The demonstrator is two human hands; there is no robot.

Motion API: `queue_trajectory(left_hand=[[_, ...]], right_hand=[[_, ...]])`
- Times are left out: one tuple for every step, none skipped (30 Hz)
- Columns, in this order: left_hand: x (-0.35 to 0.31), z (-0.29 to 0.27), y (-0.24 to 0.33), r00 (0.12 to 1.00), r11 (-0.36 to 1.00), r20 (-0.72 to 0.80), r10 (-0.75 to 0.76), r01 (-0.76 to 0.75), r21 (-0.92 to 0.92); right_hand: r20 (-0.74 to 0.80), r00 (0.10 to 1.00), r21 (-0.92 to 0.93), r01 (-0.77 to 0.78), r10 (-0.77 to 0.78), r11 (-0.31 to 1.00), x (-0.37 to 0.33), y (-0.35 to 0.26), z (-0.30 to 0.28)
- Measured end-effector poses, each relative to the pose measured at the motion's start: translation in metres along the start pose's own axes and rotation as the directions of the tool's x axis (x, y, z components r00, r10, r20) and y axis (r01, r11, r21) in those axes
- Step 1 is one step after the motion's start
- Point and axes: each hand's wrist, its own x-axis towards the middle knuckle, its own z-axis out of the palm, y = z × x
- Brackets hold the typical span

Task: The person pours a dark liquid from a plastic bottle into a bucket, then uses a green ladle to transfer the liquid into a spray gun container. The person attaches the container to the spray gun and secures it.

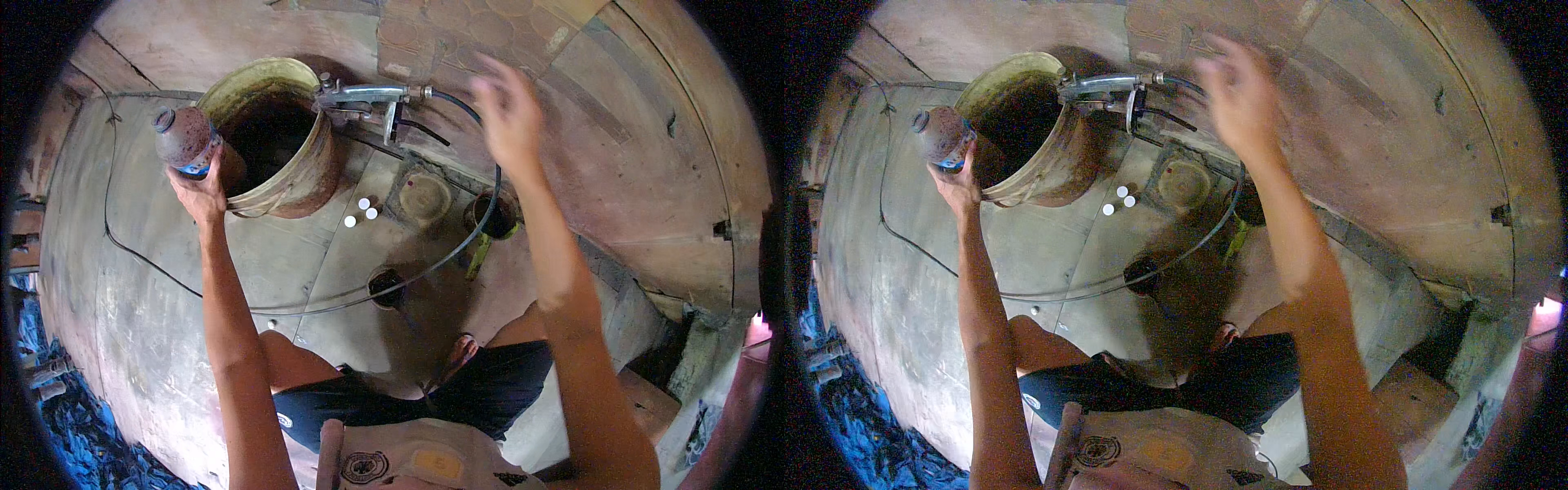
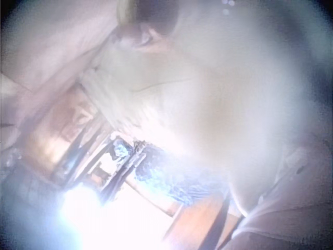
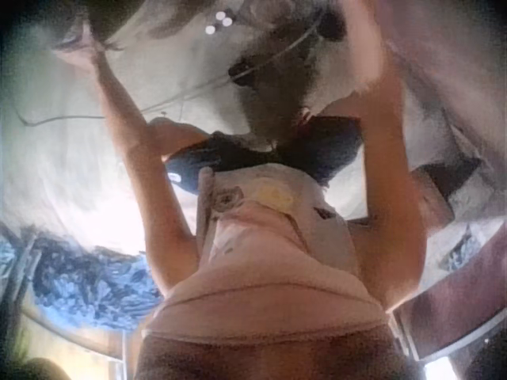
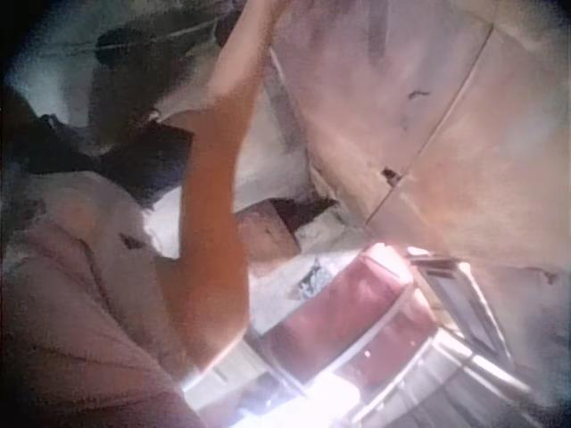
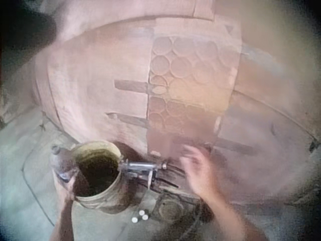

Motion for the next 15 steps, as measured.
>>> queue_trajectory(left_hand=[[0.0, -0.001, 0.003, 1.0, 1.0, 0.012, -0.027, 0.027, 0.003], [0.0, -0.002, 0.006, 1.0, 1.0, 0.007, -0.017, 0.016, 0.015], [0.0, -0.002, 0.008, 1.0, 1.0, 0.002, -0.005, 0.005, 0.027], [0.001, -0.003, 0.009, 1.0, 1.0, 0.003, 0.012, -0.012, -0.008], [0.001, -0.003, 0.01, 1.0, 0.999, 0.002, 0.031, -0.031, -0.044], [0.001, -0.003, 0.011, 0.998, 0.997, -0.005, 0.057, -0.057, -0.06], [0.001, -0.003, 0.011, 0.999, 0.997, 0.001, 0.034, -0.034, -0.071], [0.0, -0.002, 0.011, 1.0, 0.998, 0.003, 0.017, -0.017, -0.062], [0.0, -0.002, 0.01, 1.0, 0.999, 0.002, 0.0, 0.0, -0.033], [0.0, -0.002, 0.01, 1.0, 0.999, 0.005, 0.01, -0.009, -0.052], [0.0, -0.002, 0.01, 1.0, 0.998, 0.0, 0.021, -0.02, -0.055], [0.001, -0.002, 0.009, 1.0, 0.999, -0.004, 0.021, -0.021, -0.039], [0.0, -0.002, 0.009, 1.0, 1.0, 0.0, -0.008, 0.008, -0.029], [0.001, -0.003, 0.008, 1.0, 1.0, 0.001, -0.01, 0.01, -0.026], [0.001, -0.003, 0.008, 1.0, 1.0, 0.003, -0.011, 0.011, -0.025]], right_hand=[[-0.178, 0.98, 0.083, -0.078, 0.092, 0.993, -0.031, 0.021, -0.01], [-0.319, 0.922, 0.093, -0.199, 0.219, 0.976, -0.062, 0.044, -0.019], [-0.467, 0.755, 0.098, -0.474, 0.461, 0.875, -0.102, 0.064, -0.02], [-0.395, 0.647, 0.033, -0.699, 0.652, 0.714, -0.143, 0.082, -0.03], [-0.408, 0.585, -0.127, -0.797, 0.701, 0.591, -0.187, 0.096, -0.03], [-0.393, 0.471, -0.289, -0.879, 0.79, 0.38, -0.231, 0.105, -0.024], [-0.247, 0.416, -0.331, -0.885, 0.875, 0.327, -0.268, 0.115, -0.022], [-0.169, 0.295, -0.407, -0.89, 0.94, 0.206, -0.296, 0.127, -0.016], [-0.105, 0.165, -0.469, -0.878, 0.981, 0.098, -0.316, 0.139, -0.014], [-0.036, 0.15, -0.435, -0.892, 0.988, 0.119, -0.334, 0.147, -0.011], [0.035, 0.159, -0.373, -0.914, 0.987, 0.161, -0.346, 0.154, -0.005], [0.105, 0.197, -0.303, -0.927, 0.975, 0.22, -0.355, 0.159, -0.002], [0.104, 0.233, -0.144, -0.958, 0.967, 0.247, -0.362, 0.159, 0.005], [0.092, 0.29, 0.022, -0.957, 0.953, 0.289, -0.367, 0.157, 0.015], [0.034, 0.274, 0.157, -0.951, 0.961, 0.266, -0.367, 0.155, 0.019]])
